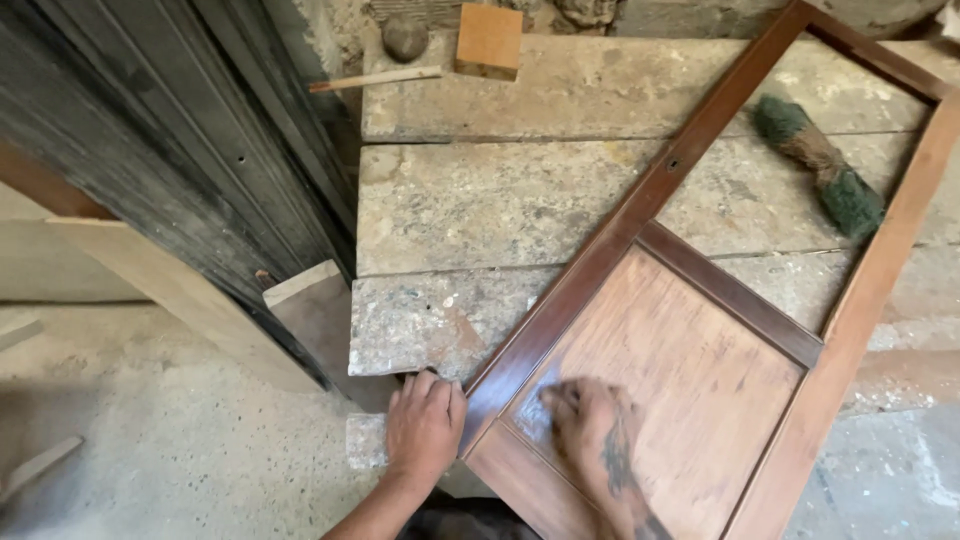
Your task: Sanding a wooden frame with sandpaper to smooth the surface
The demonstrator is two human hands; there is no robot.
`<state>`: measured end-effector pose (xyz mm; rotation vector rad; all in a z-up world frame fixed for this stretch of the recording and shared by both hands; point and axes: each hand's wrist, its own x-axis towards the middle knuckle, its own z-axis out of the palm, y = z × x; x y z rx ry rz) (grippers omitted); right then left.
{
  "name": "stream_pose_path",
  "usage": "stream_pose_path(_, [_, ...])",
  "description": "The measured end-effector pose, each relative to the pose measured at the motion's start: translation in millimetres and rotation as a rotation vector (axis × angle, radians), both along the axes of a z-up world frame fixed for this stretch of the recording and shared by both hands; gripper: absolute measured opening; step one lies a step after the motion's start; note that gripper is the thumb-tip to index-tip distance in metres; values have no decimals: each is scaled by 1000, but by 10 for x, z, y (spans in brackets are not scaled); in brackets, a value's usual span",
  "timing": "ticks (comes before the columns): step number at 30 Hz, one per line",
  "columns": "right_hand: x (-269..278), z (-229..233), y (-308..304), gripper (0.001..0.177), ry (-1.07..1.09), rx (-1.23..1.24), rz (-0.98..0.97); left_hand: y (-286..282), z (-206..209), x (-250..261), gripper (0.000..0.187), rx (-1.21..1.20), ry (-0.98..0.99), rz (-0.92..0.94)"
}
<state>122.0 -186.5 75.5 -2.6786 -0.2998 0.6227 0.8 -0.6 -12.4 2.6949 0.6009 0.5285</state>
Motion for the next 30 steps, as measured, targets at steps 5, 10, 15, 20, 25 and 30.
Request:
stream_pose_path(5, [-54, -303, -48, 27, -193, 111, 25, 12, 18, 13, 30, -20, 20, -14])
stream_pose_path(10, [40, -240, -44, 30, -146, 22, 87, 20, 6, 23, 31, 20, -34, -8])
stream_pose_path(15, [306, -145, 98, 34, -214, 14, 1, 17, 28, 54, 32, -2, -39, -4])
stream_pose_path(20, [13, -488, -136, 30, -120, 68, 260, 34, 50, 54, 33, -21, 16, -9])
stream_pose_path(25, [426, -226, 114, 16, -242, 118, 63, 15, -10, 24, 33, 0, -5, -1])
stream_pose_path(30, [-54, -365, -95, 34, -290, 235, 259, 17, 9, 26, 31, 17, -21, 11])
